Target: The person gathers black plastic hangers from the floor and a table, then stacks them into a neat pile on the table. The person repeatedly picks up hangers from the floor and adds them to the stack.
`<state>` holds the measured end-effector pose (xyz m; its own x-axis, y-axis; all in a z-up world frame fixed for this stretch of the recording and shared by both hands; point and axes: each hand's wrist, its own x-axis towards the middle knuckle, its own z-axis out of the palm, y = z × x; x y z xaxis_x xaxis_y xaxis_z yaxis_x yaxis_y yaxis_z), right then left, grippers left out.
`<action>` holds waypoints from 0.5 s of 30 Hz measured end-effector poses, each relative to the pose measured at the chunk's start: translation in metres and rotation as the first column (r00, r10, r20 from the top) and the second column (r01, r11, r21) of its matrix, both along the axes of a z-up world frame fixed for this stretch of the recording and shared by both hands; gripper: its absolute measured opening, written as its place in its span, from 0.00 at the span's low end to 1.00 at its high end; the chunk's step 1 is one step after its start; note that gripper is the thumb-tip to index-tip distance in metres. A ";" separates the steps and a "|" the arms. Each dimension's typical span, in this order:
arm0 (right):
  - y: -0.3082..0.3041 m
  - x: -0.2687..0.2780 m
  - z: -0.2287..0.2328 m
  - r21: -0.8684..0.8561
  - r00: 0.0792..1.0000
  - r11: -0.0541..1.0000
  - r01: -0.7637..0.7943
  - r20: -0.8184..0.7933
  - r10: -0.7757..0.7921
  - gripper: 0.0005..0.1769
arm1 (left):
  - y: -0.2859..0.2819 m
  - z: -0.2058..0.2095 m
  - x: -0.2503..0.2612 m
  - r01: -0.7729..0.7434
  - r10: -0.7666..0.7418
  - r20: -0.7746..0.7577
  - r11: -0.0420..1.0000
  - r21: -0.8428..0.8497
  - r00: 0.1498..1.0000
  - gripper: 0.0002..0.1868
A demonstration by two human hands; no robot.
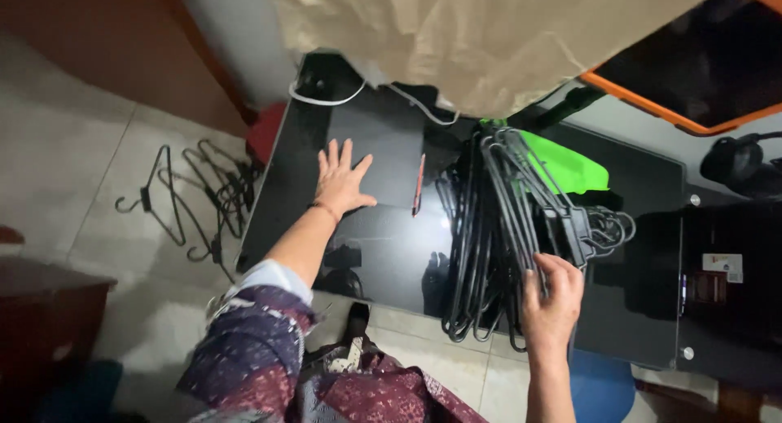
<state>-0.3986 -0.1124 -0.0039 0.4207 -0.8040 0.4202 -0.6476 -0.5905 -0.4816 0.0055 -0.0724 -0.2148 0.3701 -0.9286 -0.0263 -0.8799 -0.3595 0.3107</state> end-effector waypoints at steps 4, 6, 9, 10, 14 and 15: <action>0.019 0.039 0.010 0.146 1.000 0.989 -0.023 0.007 0.022 0.12 | 0.021 0.012 0.000 -0.043 0.042 -0.007 0.999 -0.022 0.999 0.52; 0.015 0.054 0.003 0.085 0.990 0.986 -0.144 0.012 0.144 0.13 | 0.045 0.024 -0.005 -0.093 0.122 0.128 0.973 -0.212 0.984 0.47; 0.011 0.088 -0.003 0.092 0.970 0.966 -0.242 0.023 0.241 0.13 | 0.116 0.013 -0.015 -0.203 0.184 -0.088 0.917 -0.343 0.979 0.38; 0.008 0.101 -0.009 0.100 0.959 0.954 -0.283 0.023 0.282 0.13 | 0.145 0.008 -0.018 -0.243 0.226 -0.089 0.910 -0.336 0.970 0.38; 0.011 0.173 -0.029 0.143 0.868 0.856 -0.496 0.049 0.495 0.14 | 0.249 -0.019 -0.030 -0.567 0.530 -0.220 0.686 -0.457 0.819 0.29; 0.021 0.193 -0.031 0.172 0.842 0.825 -0.538 0.064 0.535 0.14 | 0.276 -0.028 -0.035 -0.682 0.632 -0.280 0.589 -0.434 0.723 0.28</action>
<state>-0.2053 -0.0916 -0.0351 0.8032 -0.5136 0.3018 -0.2466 -0.7479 -0.6163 -0.0292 0.2032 -0.2432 0.9038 -0.3264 0.2768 -0.4252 -0.6107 0.6680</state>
